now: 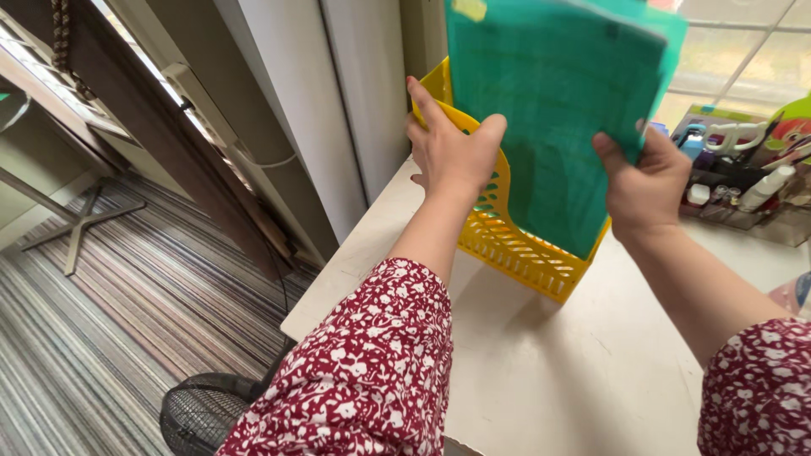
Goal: The person wipes a green folder and various paper documents with a cloth and then places them into a yellow file organizer on the desk.
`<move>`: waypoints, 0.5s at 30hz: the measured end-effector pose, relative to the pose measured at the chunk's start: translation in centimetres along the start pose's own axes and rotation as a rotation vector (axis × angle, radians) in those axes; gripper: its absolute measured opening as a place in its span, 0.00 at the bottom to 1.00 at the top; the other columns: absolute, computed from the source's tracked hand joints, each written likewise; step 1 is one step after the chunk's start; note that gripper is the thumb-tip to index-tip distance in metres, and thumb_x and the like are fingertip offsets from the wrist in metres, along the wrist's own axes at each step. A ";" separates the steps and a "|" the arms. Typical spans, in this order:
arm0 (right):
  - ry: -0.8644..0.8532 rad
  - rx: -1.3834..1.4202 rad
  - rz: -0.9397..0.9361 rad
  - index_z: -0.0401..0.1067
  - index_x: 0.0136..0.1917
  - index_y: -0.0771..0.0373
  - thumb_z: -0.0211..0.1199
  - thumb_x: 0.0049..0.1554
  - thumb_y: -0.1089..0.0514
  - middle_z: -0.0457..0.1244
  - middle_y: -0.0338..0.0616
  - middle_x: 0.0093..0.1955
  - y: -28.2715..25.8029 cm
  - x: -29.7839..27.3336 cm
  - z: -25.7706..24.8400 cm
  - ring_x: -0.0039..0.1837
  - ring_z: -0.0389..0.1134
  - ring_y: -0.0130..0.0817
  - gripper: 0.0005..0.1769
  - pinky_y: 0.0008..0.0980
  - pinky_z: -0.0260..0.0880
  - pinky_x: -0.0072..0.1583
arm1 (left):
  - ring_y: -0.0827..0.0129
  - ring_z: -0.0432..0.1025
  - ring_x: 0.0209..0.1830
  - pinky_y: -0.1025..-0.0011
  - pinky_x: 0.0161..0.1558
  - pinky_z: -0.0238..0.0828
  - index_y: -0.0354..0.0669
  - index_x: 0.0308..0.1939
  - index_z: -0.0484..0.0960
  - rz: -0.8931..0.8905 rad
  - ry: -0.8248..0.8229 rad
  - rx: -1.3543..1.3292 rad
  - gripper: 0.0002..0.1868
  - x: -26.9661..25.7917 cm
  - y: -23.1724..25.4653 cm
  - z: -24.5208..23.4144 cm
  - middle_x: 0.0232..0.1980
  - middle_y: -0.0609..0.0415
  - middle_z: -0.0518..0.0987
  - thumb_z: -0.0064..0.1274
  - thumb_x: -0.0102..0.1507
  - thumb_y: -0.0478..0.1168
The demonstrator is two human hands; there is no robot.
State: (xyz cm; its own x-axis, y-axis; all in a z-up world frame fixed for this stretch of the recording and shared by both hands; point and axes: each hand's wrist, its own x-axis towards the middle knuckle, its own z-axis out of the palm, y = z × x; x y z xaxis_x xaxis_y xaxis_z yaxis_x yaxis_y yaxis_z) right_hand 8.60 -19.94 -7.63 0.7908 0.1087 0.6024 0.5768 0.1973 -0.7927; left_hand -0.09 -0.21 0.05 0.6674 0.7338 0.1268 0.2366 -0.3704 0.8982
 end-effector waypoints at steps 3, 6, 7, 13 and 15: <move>0.027 0.001 0.043 0.76 0.60 0.67 0.67 0.66 0.67 0.70 0.34 0.55 1.9 -1.7 0.5 0.55 0.67 0.19 0.09 0.23 0.68 0.58 | 0.46 0.47 0.80 0.26 0.70 0.37 0.60 0.81 0.28 -0.013 -0.002 -0.011 0.65 -0.1 0.3 0.0 0.82 0.43 0.44 0.57 0.50 0.56; 0.067 -0.064 0.063 0.76 0.60 0.66 0.68 0.65 0.64 0.70 0.35 0.55 2.7 -2.1 0.4 0.54 0.68 0.20 0.11 0.23 0.68 0.58 | 0.46 0.45 0.81 0.27 0.71 0.35 0.60 0.81 0.28 -0.028 -0.005 -0.023 0.65 -0.2 0.7 0.1 0.83 0.43 0.42 0.56 0.50 0.54; 0.083 -0.099 0.066 0.76 0.61 0.65 0.68 0.64 0.63 0.71 0.35 0.54 2.8 -2.1 0.3 0.54 0.68 0.20 0.12 0.23 0.69 0.58 | 0.46 0.44 0.81 0.28 0.71 0.35 0.59 0.81 0.28 -0.033 -0.006 -0.028 0.64 -0.3 0.8 0.2 0.83 0.43 0.41 0.56 0.51 0.54; 0.083 -0.391 0.115 0.75 0.60 0.64 0.69 0.61 0.55 0.71 0.39 0.53 0.9 -1.8 0.1 0.54 0.71 0.24 0.16 0.27 0.69 0.56 | 0.48 0.42 0.82 0.27 0.72 0.33 0.56 0.81 0.30 -0.039 0.042 0.028 0.64 -0.8 1.7 0.2 0.83 0.42 0.40 0.57 0.50 0.54; 0.064 -0.365 0.185 0.75 0.60 0.64 0.68 0.62 0.56 0.71 0.40 0.53 0.1 -1.7 0.2 0.53 0.70 0.25 0.15 0.29 0.68 0.56 | 0.46 0.41 0.82 0.30 0.71 0.36 0.48 0.80 0.34 0.072 0.129 0.182 0.64 -0.9 2.3 0.3 0.83 0.39 0.38 0.59 0.49 0.52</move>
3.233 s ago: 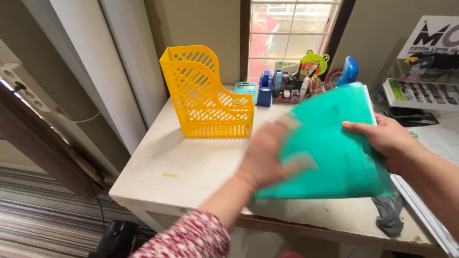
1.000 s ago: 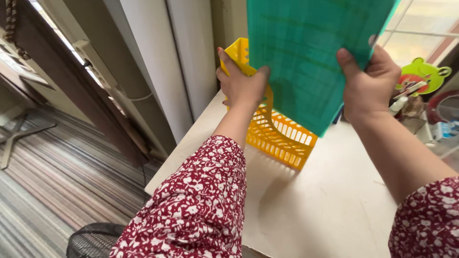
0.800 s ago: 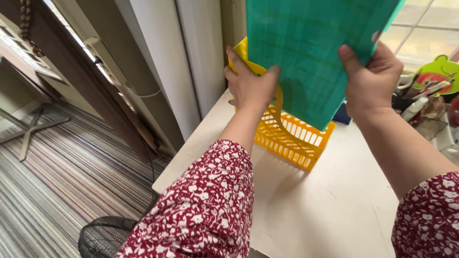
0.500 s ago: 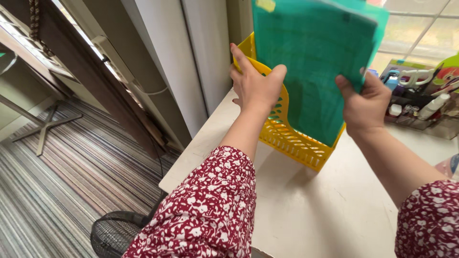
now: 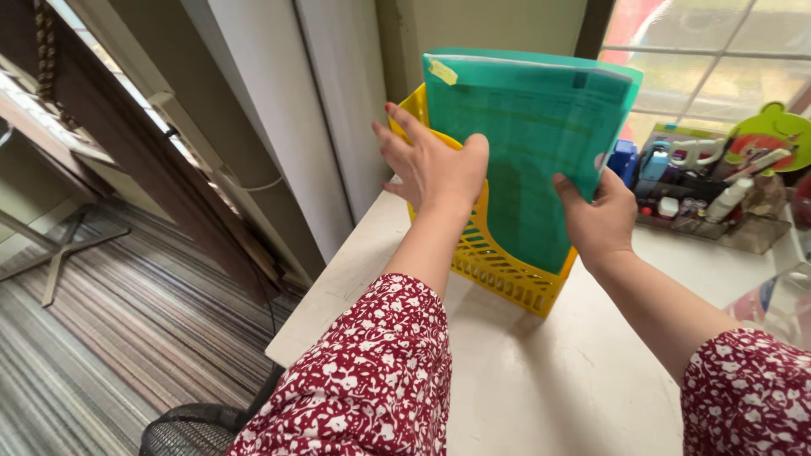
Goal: The person wipes a green folder and various paper documents with a cloth and then places them into a yellow file organizer on the desk.
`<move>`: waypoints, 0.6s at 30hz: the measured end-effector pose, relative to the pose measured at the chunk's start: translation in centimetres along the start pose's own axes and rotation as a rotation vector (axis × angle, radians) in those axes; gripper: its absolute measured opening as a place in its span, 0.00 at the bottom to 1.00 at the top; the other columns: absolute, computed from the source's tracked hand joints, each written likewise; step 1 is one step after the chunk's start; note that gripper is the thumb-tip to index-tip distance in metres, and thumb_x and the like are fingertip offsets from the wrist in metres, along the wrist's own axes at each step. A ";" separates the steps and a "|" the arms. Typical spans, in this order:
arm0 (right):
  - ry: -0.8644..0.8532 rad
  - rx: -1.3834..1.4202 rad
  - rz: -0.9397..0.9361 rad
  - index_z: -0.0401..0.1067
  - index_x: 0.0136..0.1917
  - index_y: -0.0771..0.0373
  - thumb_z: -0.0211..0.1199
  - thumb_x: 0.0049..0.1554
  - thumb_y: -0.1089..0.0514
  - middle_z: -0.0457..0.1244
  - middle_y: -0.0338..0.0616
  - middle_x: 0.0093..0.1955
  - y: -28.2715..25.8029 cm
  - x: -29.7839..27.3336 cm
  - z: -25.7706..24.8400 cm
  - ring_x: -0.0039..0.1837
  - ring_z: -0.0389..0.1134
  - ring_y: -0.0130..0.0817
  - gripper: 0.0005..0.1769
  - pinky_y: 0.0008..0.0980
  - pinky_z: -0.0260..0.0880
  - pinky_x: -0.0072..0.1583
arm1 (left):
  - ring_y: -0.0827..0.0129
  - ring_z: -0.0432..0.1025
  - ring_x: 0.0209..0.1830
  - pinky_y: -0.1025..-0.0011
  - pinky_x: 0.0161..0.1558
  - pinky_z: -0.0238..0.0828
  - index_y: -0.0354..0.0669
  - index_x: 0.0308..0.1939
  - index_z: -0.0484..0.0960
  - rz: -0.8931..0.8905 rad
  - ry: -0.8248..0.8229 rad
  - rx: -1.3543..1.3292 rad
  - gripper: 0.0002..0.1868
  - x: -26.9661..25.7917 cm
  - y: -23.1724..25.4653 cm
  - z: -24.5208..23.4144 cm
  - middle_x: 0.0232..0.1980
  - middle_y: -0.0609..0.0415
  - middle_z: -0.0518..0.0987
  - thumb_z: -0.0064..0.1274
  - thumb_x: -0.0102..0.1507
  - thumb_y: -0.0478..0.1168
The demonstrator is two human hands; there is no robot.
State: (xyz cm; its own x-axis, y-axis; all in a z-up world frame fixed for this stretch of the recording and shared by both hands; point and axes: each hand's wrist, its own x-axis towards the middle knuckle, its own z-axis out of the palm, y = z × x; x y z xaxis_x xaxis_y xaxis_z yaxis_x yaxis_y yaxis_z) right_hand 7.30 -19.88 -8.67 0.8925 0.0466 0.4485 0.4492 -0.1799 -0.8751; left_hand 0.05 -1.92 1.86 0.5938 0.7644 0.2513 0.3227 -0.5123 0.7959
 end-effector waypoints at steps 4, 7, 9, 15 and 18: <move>-0.049 0.100 0.122 0.72 0.62 0.63 0.66 0.59 0.57 0.71 0.41 0.55 -0.8 0.5 -0.2 0.55 0.71 0.26 0.19 0.29 0.69 0.56 | 0.47 0.43 0.81 0.31 0.71 0.37 0.41 0.76 0.48 0.422 0.205 0.305 0.57 -0.9 0.9 -0.1 0.81 0.44 0.47 0.60 0.48 0.50; -0.021 0.100 0.177 0.65 0.63 0.64 0.70 0.54 0.59 0.69 0.42 0.56 -1.0 1.2 -0.3 0.56 0.70 0.28 0.26 0.30 0.70 0.55 | 0.51 0.45 0.83 0.31 0.76 0.30 0.42 0.73 0.59 0.515 0.066 0.369 0.47 -1.7 2.1 0.3 0.77 0.48 0.56 0.59 0.53 0.49; -0.009 0.015 0.073 0.63 0.63 0.66 0.72 0.55 0.60 0.67 0.47 0.58 -1.1 1.6 -0.4 0.57 0.69 0.31 0.27 0.32 0.70 0.55 | 0.51 0.46 0.81 0.30 0.74 0.26 0.40 0.71 0.62 0.471 -0.046 0.451 0.44 -2.0 2.8 0.5 0.75 0.48 0.59 0.58 0.53 0.50; 0.041 0.111 -0.017 0.61 0.68 0.65 0.68 0.59 0.61 0.69 0.46 0.54 -2.5 2.5 -0.9 0.54 0.70 0.31 0.28 0.30 0.69 0.53 | 0.49 0.51 0.77 0.28 0.71 0.24 0.35 0.71 0.64 0.526 -0.109 0.699 0.39 -1.5 3.9 0.6 0.72 0.47 0.65 0.53 0.59 0.50; 0.034 0.087 -0.060 0.63 0.68 0.65 0.66 0.62 0.60 0.71 0.44 0.53 -3.0 2.3 -1.1 0.54 0.72 0.28 0.23 0.29 0.70 0.53 | 0.50 0.53 0.77 0.28 0.71 0.24 0.35 0.71 0.65 0.600 -0.066 0.742 0.36 -1.4 4.2 0.5 0.72 0.47 0.65 0.51 0.60 0.47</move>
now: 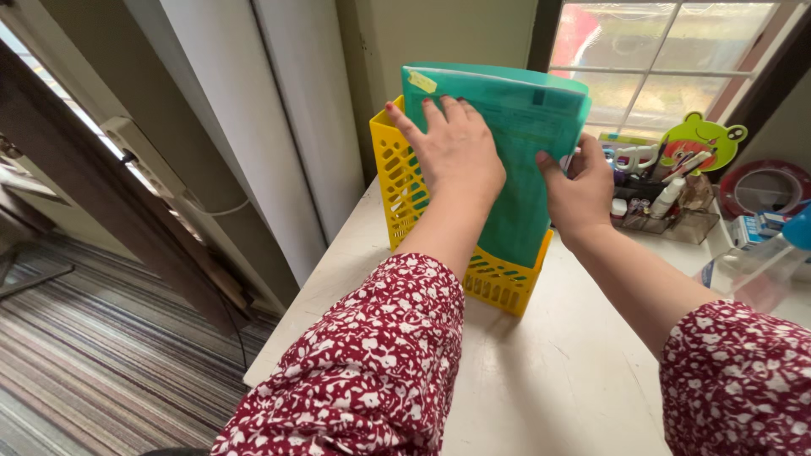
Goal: The person wipes a green folder and various paper documents with a cloth and then places them into a yellow file organizer on the desk.
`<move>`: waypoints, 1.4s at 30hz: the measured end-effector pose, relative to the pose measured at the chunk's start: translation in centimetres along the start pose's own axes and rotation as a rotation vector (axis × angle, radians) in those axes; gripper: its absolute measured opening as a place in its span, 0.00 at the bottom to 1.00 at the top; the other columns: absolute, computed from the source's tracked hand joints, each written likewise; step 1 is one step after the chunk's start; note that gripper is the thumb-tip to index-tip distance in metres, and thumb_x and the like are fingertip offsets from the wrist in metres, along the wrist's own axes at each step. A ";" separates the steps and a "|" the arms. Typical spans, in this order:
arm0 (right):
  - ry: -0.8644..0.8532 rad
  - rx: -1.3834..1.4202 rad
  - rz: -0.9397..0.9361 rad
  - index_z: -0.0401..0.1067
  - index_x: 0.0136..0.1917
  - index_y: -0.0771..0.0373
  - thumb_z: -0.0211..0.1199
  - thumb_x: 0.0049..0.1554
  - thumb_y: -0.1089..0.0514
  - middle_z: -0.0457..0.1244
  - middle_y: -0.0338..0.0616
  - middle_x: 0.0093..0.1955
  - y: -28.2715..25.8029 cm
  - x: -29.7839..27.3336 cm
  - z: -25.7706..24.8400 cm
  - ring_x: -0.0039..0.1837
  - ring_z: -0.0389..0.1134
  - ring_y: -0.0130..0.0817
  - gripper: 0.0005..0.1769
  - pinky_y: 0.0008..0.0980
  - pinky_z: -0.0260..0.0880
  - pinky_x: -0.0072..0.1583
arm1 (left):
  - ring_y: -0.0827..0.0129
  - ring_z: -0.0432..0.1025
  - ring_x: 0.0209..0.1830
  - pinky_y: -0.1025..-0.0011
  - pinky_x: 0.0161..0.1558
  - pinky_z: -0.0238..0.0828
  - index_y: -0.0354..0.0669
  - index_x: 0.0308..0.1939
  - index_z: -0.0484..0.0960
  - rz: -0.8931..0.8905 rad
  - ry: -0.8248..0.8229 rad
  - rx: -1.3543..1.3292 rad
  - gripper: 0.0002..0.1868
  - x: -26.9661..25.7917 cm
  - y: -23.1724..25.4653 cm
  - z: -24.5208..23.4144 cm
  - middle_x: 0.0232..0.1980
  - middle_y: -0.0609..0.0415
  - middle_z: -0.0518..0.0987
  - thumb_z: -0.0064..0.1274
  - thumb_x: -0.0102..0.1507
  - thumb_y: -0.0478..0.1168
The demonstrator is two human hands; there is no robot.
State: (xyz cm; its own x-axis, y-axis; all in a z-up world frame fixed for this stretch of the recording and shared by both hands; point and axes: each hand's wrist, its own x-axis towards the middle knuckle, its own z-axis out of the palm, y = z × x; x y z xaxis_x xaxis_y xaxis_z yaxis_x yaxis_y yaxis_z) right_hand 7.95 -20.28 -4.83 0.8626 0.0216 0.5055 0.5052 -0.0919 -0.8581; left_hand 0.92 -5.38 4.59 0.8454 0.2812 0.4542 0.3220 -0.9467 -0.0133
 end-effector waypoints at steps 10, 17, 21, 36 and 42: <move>-0.010 -0.216 0.055 0.56 0.73 0.62 0.75 0.52 0.59 0.67 0.47 0.59 -2.3 -1.0 0.3 0.59 0.69 0.34 0.41 0.33 0.71 0.58 | 0.50 0.49 0.79 0.28 0.70 0.25 0.34 0.74 0.59 0.044 -0.087 0.014 0.41 -2.7 -1.3 0.4 0.76 0.43 0.58 0.51 0.61 0.49; 0.022 -0.284 0.145 0.50 0.76 0.61 0.79 0.45 0.59 0.65 0.48 0.64 -3.4 -2.1 1.1 0.64 0.68 0.37 0.54 0.36 0.72 0.61 | 0.49 0.43 0.81 0.27 0.70 0.24 0.38 0.74 0.60 0.113 -0.089 -0.018 0.39 -4.2 -2.8 -0.4 0.79 0.43 0.53 0.50 0.62 0.50; 0.021 -0.168 0.192 0.44 0.80 0.60 0.79 0.43 0.58 0.63 0.49 0.68 -3.2 -2.6 1.3 0.66 0.68 0.38 0.62 0.37 0.74 0.61 | 0.51 0.41 0.82 0.28 0.71 0.24 0.39 0.75 0.59 0.146 -0.017 -0.065 0.39 -5.2 -3.4 0.1 0.81 0.44 0.52 0.49 0.62 0.48; 0.024 -0.397 0.056 0.63 0.75 0.59 0.71 0.52 0.56 0.65 0.45 0.66 -0.5 -12.7 -14.3 0.64 0.66 0.30 0.39 0.33 0.67 0.58 | 0.50 0.34 0.83 0.29 0.70 0.26 0.35 0.79 0.48 0.321 0.030 -0.298 0.50 -11.4 5.5 0.6 0.83 0.40 0.43 0.53 0.58 0.49; -0.100 -1.154 0.492 0.82 0.55 0.51 0.67 0.52 0.42 0.73 0.47 0.56 0.2 -25.3 -29.1 0.52 0.75 0.42 0.21 0.41 0.74 0.58 | 0.48 0.48 0.79 0.31 0.74 0.34 0.36 0.72 0.60 0.491 0.053 -0.674 0.46 -18.3 13.8 -0.1 0.75 0.42 0.59 0.59 0.52 0.47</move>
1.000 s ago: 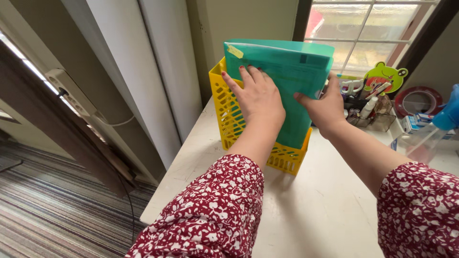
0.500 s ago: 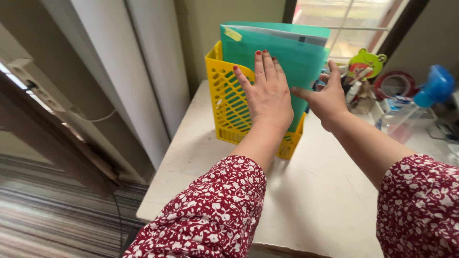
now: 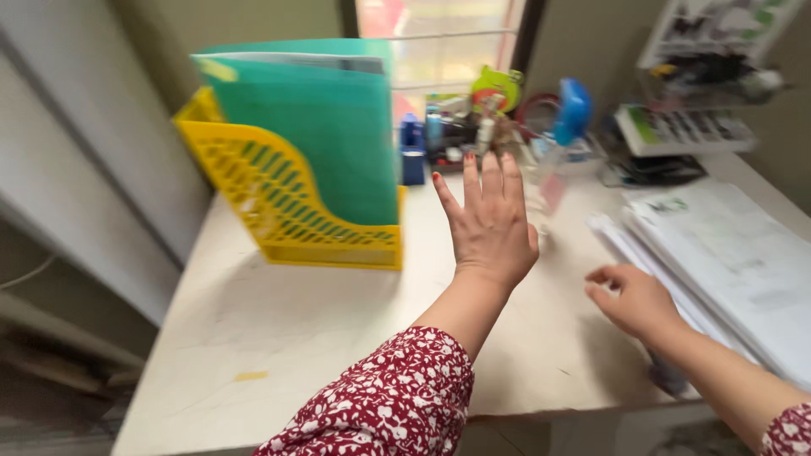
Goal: The person wipes a green folder and various paper documents with a cloth and then places them into a yellow file organizer on the desk.
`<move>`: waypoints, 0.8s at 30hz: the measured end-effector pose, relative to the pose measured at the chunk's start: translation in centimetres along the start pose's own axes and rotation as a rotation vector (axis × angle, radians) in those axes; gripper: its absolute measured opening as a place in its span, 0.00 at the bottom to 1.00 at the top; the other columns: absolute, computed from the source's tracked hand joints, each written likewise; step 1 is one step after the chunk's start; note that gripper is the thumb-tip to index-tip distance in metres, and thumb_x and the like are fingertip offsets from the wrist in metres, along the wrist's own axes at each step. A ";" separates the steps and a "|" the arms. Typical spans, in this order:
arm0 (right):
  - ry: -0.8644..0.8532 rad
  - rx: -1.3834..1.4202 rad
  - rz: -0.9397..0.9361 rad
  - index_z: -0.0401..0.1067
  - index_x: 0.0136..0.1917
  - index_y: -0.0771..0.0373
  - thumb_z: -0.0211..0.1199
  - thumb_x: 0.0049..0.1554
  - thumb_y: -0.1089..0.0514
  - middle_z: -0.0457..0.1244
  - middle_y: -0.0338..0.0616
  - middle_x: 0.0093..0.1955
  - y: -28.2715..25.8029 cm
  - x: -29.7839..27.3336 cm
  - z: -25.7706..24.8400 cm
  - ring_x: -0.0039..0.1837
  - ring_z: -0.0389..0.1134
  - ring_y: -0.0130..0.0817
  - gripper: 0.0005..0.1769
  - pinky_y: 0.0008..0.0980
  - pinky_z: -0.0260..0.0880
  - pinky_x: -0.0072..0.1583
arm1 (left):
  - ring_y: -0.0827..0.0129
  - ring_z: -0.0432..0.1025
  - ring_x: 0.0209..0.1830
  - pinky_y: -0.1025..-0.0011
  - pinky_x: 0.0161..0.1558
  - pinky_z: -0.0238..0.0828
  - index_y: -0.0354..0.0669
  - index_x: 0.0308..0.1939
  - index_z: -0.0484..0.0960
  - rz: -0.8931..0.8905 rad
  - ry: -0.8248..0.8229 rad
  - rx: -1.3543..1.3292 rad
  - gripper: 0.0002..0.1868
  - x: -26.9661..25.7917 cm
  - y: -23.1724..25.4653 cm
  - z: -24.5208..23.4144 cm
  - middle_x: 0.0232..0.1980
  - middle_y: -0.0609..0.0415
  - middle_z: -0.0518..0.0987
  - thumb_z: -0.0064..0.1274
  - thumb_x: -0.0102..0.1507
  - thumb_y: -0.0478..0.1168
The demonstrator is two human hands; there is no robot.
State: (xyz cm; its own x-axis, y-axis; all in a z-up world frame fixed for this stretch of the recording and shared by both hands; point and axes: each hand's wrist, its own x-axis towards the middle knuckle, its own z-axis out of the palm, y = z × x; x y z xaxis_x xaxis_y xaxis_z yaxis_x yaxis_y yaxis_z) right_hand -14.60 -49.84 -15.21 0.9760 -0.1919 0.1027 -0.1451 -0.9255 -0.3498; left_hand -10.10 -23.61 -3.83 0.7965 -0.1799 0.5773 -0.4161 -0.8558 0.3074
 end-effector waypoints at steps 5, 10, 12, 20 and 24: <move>-0.088 -0.251 0.047 0.78 0.62 0.47 0.75 0.43 0.32 0.60 0.55 0.68 8.3 -6.2 0.1 0.64 0.65 0.56 0.37 0.48 0.68 0.61 | 0.50 0.66 0.68 0.53 0.70 0.60 0.38 0.63 0.72 -0.117 -0.250 -0.407 0.29 -0.8 8.8 7.1 0.63 0.44 0.74 0.53 0.57 0.41; -0.006 -0.065 -0.139 0.79 0.55 0.50 0.64 0.55 0.48 0.66 0.46 0.58 12.7 -8.0 1.2 0.60 0.67 0.53 0.15 0.48 0.69 0.59 | 0.45 0.76 0.51 0.60 0.54 0.72 0.30 0.53 0.77 -0.382 -0.389 -0.785 0.26 -0.1 15.8 16.2 0.49 0.34 0.81 0.58 0.53 0.41; 0.030 0.056 -0.187 0.78 0.51 0.52 0.64 0.52 0.52 0.66 0.46 0.53 13.8 -7.1 -0.3 0.57 0.69 0.48 0.12 0.44 0.70 0.59 | 0.49 0.80 0.39 0.61 0.44 0.76 0.26 0.45 0.83 -0.508 -0.543 -0.867 0.20 0.1 17.5 19.6 0.41 0.34 0.84 0.55 0.55 0.40; 0.377 0.282 0.240 0.69 0.65 0.58 0.65 0.50 0.59 0.64 0.50 0.49 20.3 -3.5 -14.2 0.46 0.66 0.46 0.28 0.41 0.69 0.51 | 0.52 0.80 0.31 0.62 0.27 0.78 0.23 0.45 0.78 -0.937 -0.828 -0.938 0.26 1.7 23.0 24.2 0.39 0.38 0.83 0.60 0.59 0.49; 0.393 0.270 -0.047 0.74 0.59 0.62 0.56 0.56 0.63 0.65 0.51 0.58 24.1 -1.1 -12.5 0.60 0.68 0.44 0.17 0.40 0.69 0.63 | 0.50 0.82 0.36 0.60 0.29 0.83 0.27 0.53 0.72 -0.913 -0.650 -0.823 0.35 0.1 25.7 26.0 0.47 0.37 0.82 0.68 0.54 0.50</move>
State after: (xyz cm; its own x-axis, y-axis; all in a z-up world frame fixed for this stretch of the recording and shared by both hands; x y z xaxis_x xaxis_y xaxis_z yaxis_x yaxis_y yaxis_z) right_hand -21.17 -76.01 -12.07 0.8379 -0.3092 0.4499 -0.0047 -0.8282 -0.5605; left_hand -9.31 -58.24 -15.58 0.8878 -0.1031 -0.4486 0.4013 -0.3040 0.8640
